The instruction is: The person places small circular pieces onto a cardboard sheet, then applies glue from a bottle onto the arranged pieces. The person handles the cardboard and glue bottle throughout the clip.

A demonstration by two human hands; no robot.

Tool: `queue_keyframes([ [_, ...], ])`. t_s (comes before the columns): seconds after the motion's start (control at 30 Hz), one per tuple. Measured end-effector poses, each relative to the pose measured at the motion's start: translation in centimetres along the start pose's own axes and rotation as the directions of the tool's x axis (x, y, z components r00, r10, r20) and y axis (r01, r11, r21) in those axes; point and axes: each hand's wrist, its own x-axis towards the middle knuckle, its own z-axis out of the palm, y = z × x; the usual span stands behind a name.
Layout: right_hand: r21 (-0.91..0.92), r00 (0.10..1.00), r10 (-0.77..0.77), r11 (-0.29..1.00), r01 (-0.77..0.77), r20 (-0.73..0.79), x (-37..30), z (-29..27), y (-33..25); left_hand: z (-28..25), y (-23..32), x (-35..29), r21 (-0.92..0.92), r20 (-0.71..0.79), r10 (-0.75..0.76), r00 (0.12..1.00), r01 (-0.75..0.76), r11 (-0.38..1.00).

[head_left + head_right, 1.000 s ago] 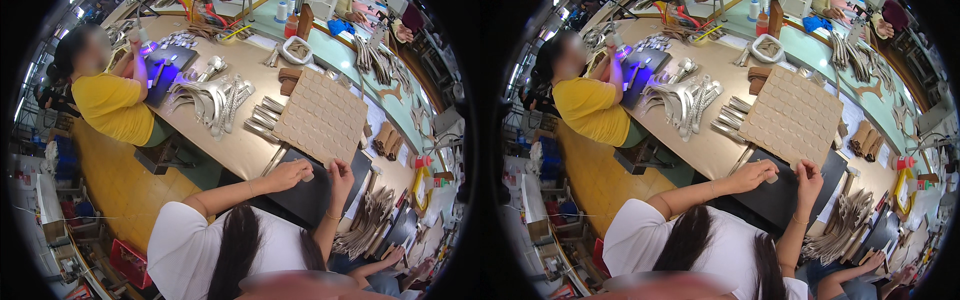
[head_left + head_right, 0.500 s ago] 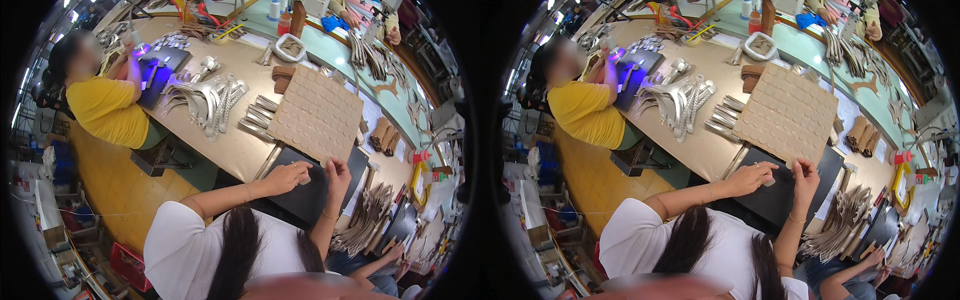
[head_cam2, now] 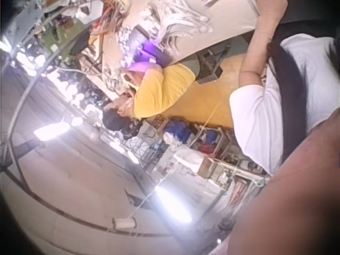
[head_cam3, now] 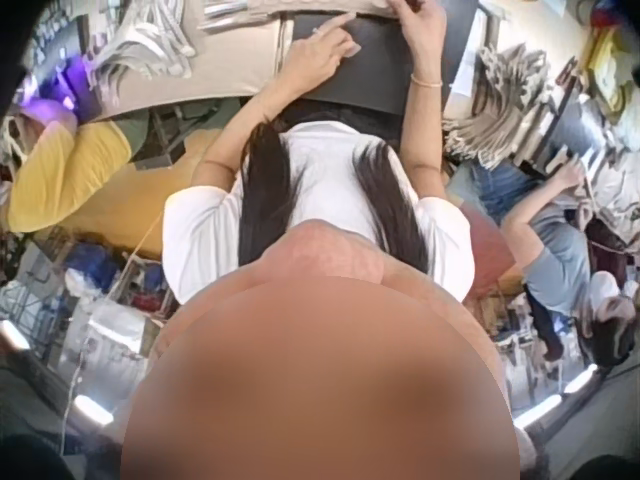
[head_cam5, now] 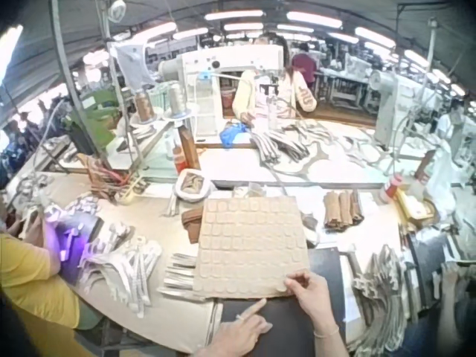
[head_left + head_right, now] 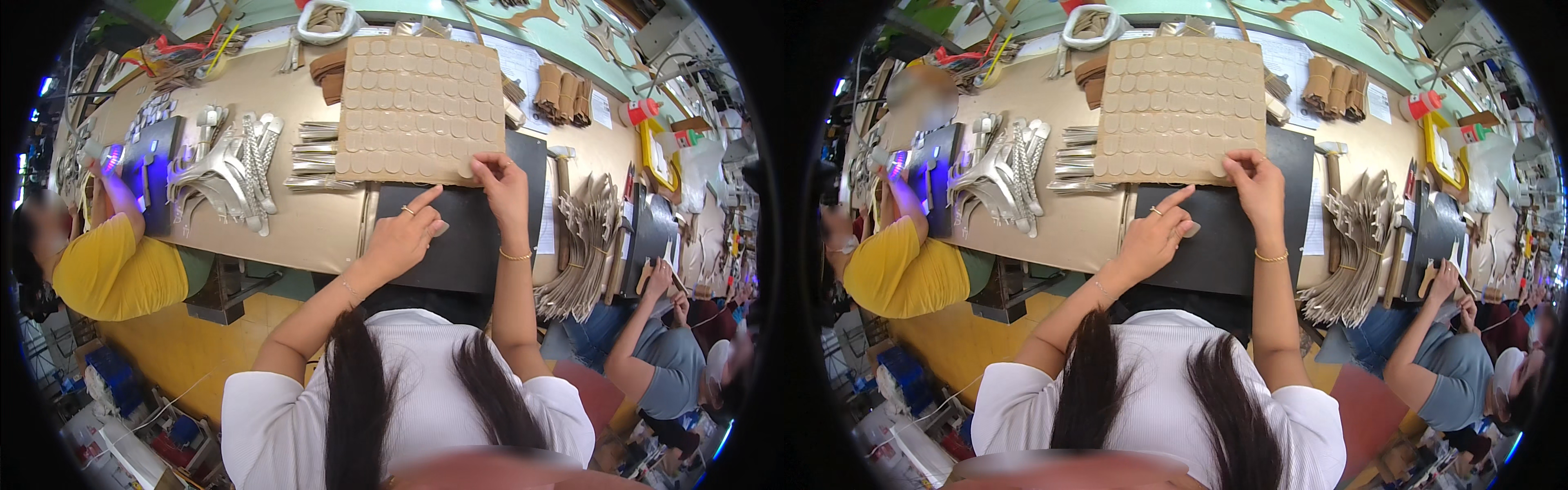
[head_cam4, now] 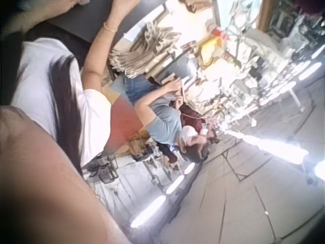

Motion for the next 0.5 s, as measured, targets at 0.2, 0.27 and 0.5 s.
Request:
queue_keyframes([
  [0.2,-0.086,0.998,-0.022,0.996,0.026,0.053,0.3,1.8,-0.1,0.5,-0.5,0.8,0.14,-0.012,-0.02,1.0,0.022,0.99],
  [0.27,-0.144,0.996,-0.046,0.988,0.056,0.072,0.2,2.3,0.0,0.7,-0.8,0.9,0.158,0.005,-0.046,0.999,0.045,0.986],
  [0.5,-0.303,0.999,-0.02,0.952,0.031,0.039,0.6,3.3,0.8,0.9,-1.2,1.2,0.223,0.086,-0.104,0.991,0.083,0.971],
])
